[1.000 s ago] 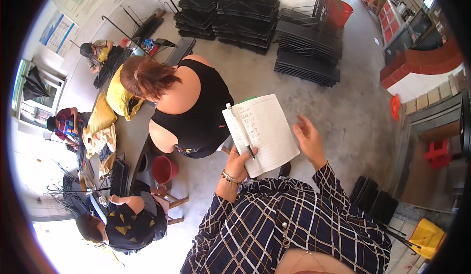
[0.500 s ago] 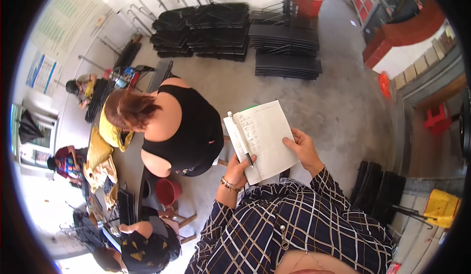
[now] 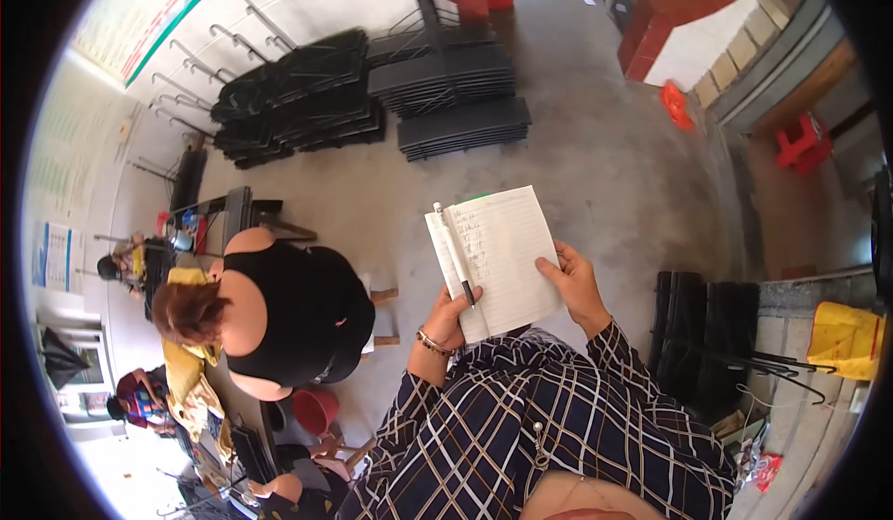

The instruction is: Taking inventory of metal components in a fabrication shop using a notebook and calculator.

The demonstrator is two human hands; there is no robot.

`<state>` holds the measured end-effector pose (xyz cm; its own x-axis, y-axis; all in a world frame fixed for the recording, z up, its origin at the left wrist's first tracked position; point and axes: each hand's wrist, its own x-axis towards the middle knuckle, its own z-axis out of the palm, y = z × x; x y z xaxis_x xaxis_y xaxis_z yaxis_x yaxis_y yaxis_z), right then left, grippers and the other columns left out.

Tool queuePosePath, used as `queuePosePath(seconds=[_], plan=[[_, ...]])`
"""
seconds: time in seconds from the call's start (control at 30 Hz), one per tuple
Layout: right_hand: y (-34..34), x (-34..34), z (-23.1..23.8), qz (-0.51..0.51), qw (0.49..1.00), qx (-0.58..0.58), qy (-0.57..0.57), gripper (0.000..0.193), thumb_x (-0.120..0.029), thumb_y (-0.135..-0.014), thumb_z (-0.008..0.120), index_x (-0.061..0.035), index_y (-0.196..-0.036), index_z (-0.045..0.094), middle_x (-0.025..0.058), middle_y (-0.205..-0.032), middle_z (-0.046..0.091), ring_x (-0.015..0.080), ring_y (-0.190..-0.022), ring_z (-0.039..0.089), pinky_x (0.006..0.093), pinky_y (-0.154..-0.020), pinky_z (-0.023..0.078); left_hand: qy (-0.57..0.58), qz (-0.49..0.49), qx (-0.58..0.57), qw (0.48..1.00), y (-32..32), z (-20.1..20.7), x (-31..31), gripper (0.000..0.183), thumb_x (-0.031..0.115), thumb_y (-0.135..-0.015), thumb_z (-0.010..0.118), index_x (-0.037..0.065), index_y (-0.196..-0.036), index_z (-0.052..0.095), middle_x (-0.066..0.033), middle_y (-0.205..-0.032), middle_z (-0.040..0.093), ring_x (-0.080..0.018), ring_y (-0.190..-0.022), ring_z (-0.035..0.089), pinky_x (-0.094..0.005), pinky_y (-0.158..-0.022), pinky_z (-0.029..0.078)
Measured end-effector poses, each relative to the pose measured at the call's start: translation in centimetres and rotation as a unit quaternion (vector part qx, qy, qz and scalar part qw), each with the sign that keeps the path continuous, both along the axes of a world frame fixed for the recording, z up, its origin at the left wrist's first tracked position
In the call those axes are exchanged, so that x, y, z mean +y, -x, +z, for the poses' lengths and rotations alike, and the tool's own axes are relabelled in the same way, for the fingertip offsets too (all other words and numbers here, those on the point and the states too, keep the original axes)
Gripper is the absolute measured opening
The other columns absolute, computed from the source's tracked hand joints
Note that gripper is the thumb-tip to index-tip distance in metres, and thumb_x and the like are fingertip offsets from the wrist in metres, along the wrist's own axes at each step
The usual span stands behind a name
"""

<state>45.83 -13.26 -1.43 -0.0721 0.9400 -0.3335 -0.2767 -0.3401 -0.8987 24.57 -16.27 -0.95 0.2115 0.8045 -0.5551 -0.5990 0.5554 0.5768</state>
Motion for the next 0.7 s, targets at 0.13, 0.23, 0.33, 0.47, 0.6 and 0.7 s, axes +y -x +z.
queuePosePath(seconds=[0.13, 0.23, 0.33, 0.47, 0.6, 0.7], plan=[[-5.4, 3.2, -0.3, -0.056, 0.998, 0.006, 0.002, 0.039, -0.007, -0.084, 0.059, 0.0079, -0.118, 0.046, 0.0125, -0.101, 0.062, 0.0136, -0.088, 0.060, 0.0238, -0.078, 0.046, -0.005, -0.051, -0.017, 0.999, -5.2, -0.6, 5.6, 0.046, 0.003, -0.077, 0.064, 0.000, -0.119, 0.044, -0.0121, -0.108, 0.056, -0.0228, -0.098, 0.056, -0.0376, -0.083, 0.049], [-9.0, 6.4, -1.7, -0.088, 0.996, 0.007, 0.010, 0.040, -0.005, -0.083, 0.060, 0.0084, -0.118, 0.045, 0.0136, -0.102, 0.062, 0.0145, -0.090, 0.059, 0.0244, -0.079, 0.046, 0.001, -0.081, -0.015, 0.997, -8.8, -1.6, 10.0, 0.046, 0.003, -0.078, 0.063, 0.001, -0.119, 0.044, -0.0120, -0.110, 0.055, -0.0223, -0.099, 0.056, -0.0369, -0.083, 0.049], [-12.0, 10.5, -1.7, -0.114, 0.993, -0.010, 0.016, 0.041, -0.005, -0.083, 0.060, 0.0091, -0.118, 0.044, 0.0144, -0.104, 0.061, 0.0153, -0.091, 0.059, 0.0246, -0.080, 0.046, -0.002, -0.114, -0.015, 0.993, -11.9, -1.4, 15.4, 0.046, 0.004, -0.079, 0.063, 0.001, -0.120, 0.043, -0.0117, -0.112, 0.055, -0.0219, -0.099, 0.056, -0.0362, -0.084, 0.048], [-15.3, 17.3, -3.2, -0.135, 0.991, -0.008, 0.019, 0.042, -0.005, -0.083, 0.060, 0.0095, -0.118, 0.044, 0.0150, -0.105, 0.060, 0.0156, -0.092, 0.059, 0.0250, -0.080, 0.046, 0.011, -0.137, -0.033, 0.990, -15.1, -3.7, 22.9, 0.049, 0.004, -0.079, 0.062, -0.001, -0.123, 0.040, -0.0143, -0.116, 0.053, -0.0243, -0.105, 0.053, -0.0381, -0.087, 0.048], [-19.0, 25.5, -2.0, -0.147, 0.989, -0.029, 0.006, 0.042, -0.005, -0.083, 0.060, 0.0097, -0.119, 0.044, 0.0150, -0.104, 0.061, 0.0155, -0.092, 0.059, 0.0250, -0.080, 0.046, 0.001, -0.149, -0.050, 0.988, -19.0, -4.2, 31.7, 0.051, 0.005, -0.079, 0.063, -0.002, -0.124, 0.040, -0.0143, -0.116, 0.053, -0.0240, -0.106, 0.053, -0.0367, -0.087, 0.048], [-21.8, 31.3, -0.8, -0.153, 0.987, -0.057, 0.007, 0.042, -0.005, -0.083, 0.060, 0.0097, -0.119, 0.044, 0.0146, -0.103, 0.061, 0.0152, -0.090, 0.059, 0.0248, -0.079, 0.046, 0.011, -0.167, -0.070, 0.983, -21.9, -3.5, 38.2, 0.049, 0.005, -0.079, 0.063, -0.001, -0.123, 0.041, -0.0138, -0.115, 0.054, -0.0235, -0.105, 0.054, -0.0363, -0.087, 0.048]])
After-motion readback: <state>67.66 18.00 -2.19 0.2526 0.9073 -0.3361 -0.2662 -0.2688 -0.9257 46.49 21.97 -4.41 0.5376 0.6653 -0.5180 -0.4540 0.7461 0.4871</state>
